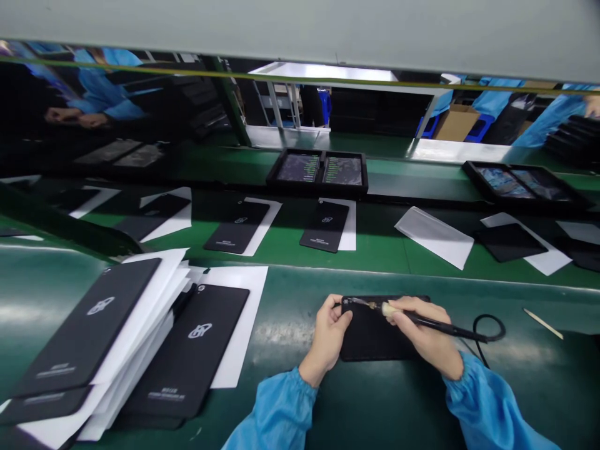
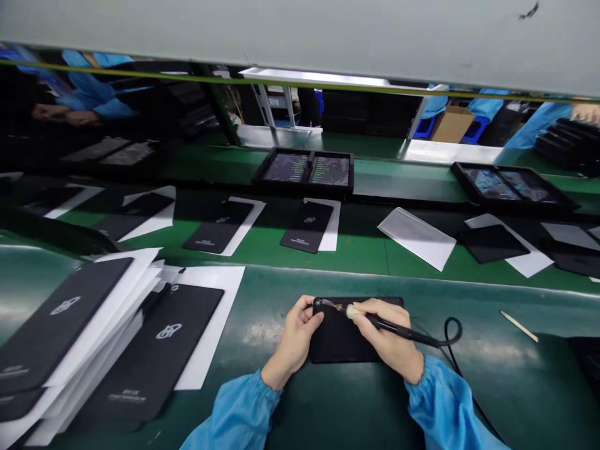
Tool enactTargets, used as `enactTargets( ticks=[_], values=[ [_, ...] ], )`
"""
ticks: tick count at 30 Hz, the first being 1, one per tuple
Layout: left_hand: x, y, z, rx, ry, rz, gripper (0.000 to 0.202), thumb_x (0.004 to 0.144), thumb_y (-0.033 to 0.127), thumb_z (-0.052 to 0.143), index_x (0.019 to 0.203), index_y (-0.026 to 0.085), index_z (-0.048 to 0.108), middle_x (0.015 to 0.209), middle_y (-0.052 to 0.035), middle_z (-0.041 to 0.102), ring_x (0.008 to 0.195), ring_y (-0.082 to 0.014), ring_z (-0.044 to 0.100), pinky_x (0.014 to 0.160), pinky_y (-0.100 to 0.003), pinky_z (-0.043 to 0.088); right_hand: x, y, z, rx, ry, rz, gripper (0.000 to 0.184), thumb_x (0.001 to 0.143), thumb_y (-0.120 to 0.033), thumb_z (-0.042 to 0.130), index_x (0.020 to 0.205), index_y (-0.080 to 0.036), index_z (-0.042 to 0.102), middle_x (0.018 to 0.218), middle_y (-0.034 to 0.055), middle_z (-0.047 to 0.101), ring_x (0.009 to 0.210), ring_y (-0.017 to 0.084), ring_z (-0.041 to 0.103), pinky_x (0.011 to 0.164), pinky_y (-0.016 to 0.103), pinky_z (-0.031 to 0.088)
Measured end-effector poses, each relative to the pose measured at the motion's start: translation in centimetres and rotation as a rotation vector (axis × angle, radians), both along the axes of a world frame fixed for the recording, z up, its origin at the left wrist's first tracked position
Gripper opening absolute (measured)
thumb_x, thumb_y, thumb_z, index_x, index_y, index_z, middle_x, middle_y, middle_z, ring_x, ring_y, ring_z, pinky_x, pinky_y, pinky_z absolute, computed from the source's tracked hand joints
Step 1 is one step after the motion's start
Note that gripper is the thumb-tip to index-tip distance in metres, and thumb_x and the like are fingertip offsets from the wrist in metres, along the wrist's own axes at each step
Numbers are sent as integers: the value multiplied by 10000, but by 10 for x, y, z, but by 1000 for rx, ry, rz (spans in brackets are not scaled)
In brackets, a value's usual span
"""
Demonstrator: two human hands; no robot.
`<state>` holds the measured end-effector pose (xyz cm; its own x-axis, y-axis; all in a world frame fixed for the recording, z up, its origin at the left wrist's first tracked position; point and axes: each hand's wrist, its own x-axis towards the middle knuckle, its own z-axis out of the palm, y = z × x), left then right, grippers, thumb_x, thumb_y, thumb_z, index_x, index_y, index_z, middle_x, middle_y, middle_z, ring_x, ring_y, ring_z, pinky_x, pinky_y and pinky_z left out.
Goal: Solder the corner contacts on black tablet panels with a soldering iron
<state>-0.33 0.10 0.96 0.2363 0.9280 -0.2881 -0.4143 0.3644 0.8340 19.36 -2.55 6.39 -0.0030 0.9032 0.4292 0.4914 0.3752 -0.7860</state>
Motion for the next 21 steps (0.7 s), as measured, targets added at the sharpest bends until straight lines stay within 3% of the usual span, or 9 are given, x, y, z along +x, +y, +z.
enactTargets(
  ticks=[5, 21],
  values=[
    [0, 0, 1, 0, -1, 3, 283, 745, 262, 757, 889, 191, 525, 690, 13, 697, 558, -102, 608, 568, -196, 466, -2, -10, -13, 21, 3, -109, 46, 863, -223, 690, 870, -233, 735, 731, -11, 754, 631, 143, 716, 625, 239, 563],
    [1, -1, -2, -4, -4, 5, 285, 744, 259, 760, 897, 197, 528, 738, -6, 717, 612, -123, 644, 604, -210, 483, -12, -6, -27, -101, 60, -67, 99, 897, -270, 659, 875, -220, 741, 768, 21, 755, 679, 161, 718, 661, 270, 571]
  ],
)
